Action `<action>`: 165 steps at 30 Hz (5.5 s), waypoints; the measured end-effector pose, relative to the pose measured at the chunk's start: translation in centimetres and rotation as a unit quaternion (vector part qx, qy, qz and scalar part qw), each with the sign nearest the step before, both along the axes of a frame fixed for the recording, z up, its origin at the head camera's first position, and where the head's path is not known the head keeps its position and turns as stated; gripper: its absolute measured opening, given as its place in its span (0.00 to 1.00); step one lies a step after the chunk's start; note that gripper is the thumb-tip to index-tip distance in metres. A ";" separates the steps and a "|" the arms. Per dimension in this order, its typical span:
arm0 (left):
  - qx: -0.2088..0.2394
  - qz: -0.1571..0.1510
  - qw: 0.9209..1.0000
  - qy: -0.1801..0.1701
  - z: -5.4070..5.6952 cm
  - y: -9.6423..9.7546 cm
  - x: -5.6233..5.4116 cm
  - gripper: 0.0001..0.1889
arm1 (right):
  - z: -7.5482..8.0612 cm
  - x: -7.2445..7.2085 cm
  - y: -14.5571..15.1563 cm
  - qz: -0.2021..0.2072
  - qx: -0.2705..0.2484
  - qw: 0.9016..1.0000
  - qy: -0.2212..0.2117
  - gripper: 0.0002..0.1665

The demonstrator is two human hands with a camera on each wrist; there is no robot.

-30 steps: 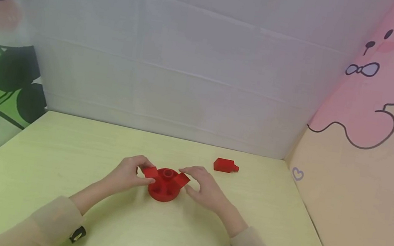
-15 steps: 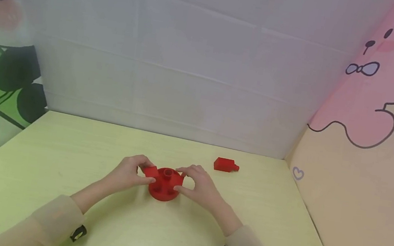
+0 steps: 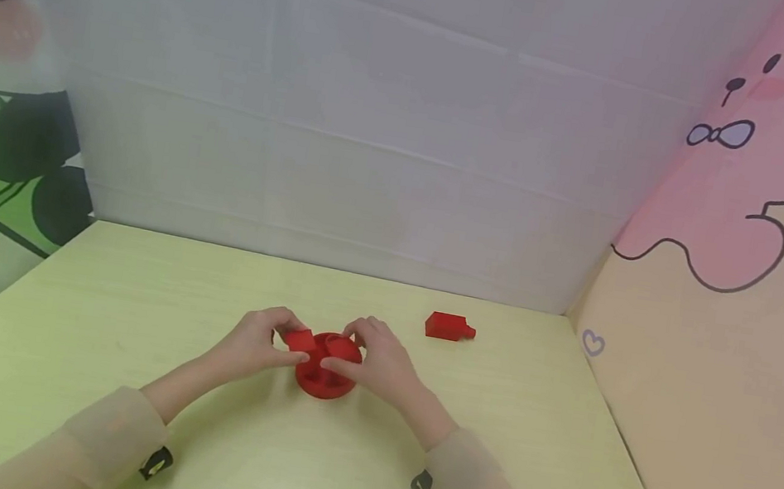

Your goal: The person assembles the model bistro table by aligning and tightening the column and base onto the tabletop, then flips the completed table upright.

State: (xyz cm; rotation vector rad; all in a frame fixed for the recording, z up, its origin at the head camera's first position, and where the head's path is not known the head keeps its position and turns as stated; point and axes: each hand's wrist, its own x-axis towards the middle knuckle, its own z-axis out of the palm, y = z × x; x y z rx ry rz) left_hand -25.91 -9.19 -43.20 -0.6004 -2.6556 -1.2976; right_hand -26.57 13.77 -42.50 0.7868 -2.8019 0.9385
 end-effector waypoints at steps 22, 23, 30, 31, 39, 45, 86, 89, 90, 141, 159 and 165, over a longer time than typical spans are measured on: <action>0.007 0.001 1.000 -0.009 0.1 -0.1 0.1 0.16 | -0.5 -1.0 0.7 0.067 -0.084 0.991 -0.078 0.31; 0.005 0.000 1.000 -0.008 0.1 -0.1 0.1 0.16 | -0.5 -1.1 1.0 0.088 -0.086 0.989 -0.076 0.30; 0.004 -0.008 1.000 -0.001 0.1 -0.2 0.0 0.15 | -0.5 -1.4 2.0 0.205 -0.083 0.974 -0.044 0.29; 0.003 -0.008 1.000 -0.001 0.1 -0.2 0.0 0.15 | -0.5 -1.5 2.1 0.215 -0.080 0.973 -0.038 0.29; 0.004 -0.013 1.000 0.001 0.2 -0.2 0.1 0.15 | -0.7 -1.9 1.9 0.223 -0.048 0.974 0.003 0.25; 0.004 -0.012 1.000 0.001 0.2 -0.2 0.1 0.15 | -0.5 -2.0 1.8 0.201 -0.042 0.979 -0.002 0.26; 0.007 -0.011 1.000 -0.007 0.0 -0.2 0.0 0.16 | -1.4 -0.9 2.4 0.037 -0.068 0.995 -0.056 0.39; 0.007 -0.010 1.000 -0.008 -0.2 -0.2 -0.1 0.16 | -1.2 -0.9 2.9 0.088 -0.061 0.993 -0.042 0.37; 0.006 -0.009 1.000 -0.007 -0.2 -0.2 -0.2 0.16 | -1.2 -0.9 3.0 0.100 -0.057 0.993 -0.036 0.36; 0.004 -0.007 1.000 -0.008 -0.5 -0.2 -0.4 0.17 | -0.3 -0.6 4.3 0.137 -0.010 0.990 0.012 0.35; 0.011 -0.004 1.000 -0.011 -0.4 -0.2 -0.4 0.17 | -0.3 -0.6 4.2 0.144 0.053 0.986 0.069 0.27; 0.005 -0.001 1.000 -0.013 -0.4 -0.2 -0.5 0.17 | -0.3 -0.6 4.3 0.147 0.032 0.988 0.038 0.28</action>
